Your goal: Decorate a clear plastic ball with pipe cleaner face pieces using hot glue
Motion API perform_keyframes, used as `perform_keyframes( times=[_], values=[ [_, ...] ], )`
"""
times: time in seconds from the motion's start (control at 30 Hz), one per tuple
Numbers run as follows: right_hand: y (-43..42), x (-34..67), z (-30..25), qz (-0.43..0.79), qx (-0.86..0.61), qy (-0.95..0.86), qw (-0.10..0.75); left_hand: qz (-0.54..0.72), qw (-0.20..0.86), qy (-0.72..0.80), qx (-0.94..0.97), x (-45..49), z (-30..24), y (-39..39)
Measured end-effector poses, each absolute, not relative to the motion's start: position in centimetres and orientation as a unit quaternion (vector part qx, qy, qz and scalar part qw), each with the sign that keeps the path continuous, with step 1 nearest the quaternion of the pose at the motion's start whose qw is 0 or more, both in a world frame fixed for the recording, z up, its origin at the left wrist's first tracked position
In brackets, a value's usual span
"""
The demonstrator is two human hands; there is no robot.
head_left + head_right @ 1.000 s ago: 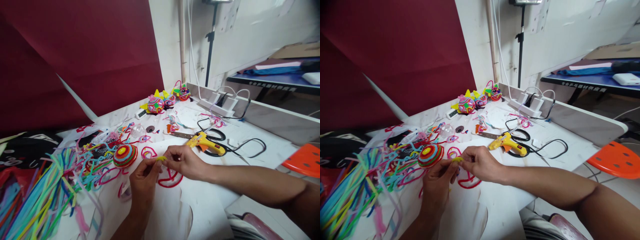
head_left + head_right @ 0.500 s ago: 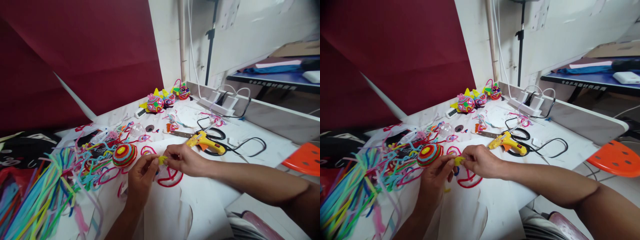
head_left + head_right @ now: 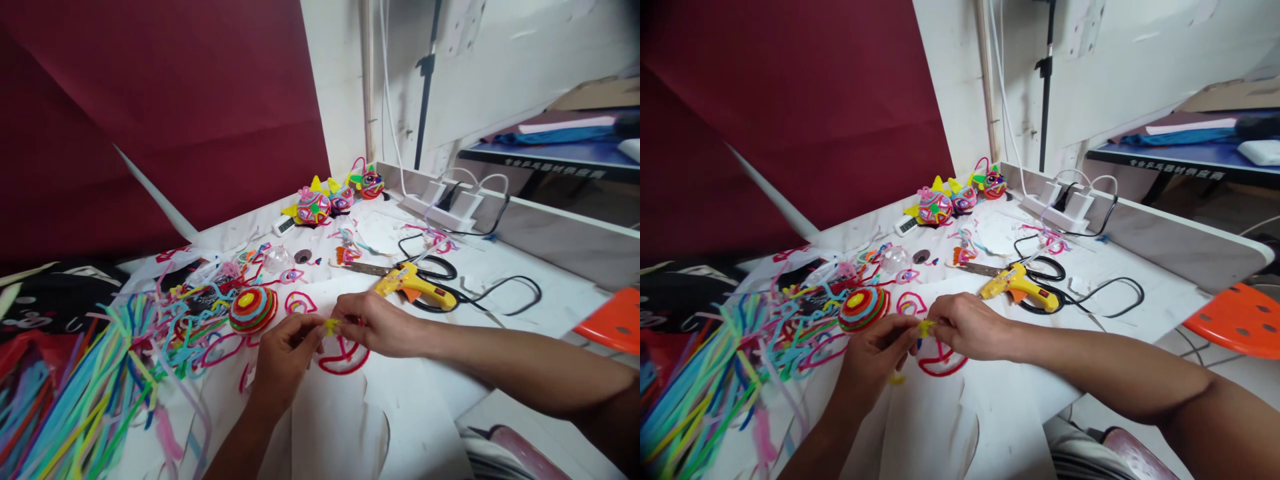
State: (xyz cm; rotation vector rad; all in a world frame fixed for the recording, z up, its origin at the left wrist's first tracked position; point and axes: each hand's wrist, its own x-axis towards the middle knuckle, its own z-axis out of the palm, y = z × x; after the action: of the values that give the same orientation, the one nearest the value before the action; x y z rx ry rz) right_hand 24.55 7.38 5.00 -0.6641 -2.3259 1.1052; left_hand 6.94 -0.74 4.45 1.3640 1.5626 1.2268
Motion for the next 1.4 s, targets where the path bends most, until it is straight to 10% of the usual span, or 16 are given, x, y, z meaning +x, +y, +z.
perform_keyframes(
  times=[0.57, 0.9, 1.4],
  values=[
    [7.2, 24.7, 4.6, 0.410, -0.269, -0.837, 0.244, 0.486, 0.253, 0.630, 0.551, 8.8, 3.9, -1.4],
    [7.4, 25.1, 4.5, 0.223, -0.172, -0.935, 0.215, 0.310, -0.041, 0.582, 0.751, 8.3, 3.4, -1.8],
    [7.1, 25.0, 5.0, 0.334, -0.201, -0.875, 0.287, 0.444, 0.108, 0.657, 0.599, 8.8, 3.8, -1.9]
  ],
)
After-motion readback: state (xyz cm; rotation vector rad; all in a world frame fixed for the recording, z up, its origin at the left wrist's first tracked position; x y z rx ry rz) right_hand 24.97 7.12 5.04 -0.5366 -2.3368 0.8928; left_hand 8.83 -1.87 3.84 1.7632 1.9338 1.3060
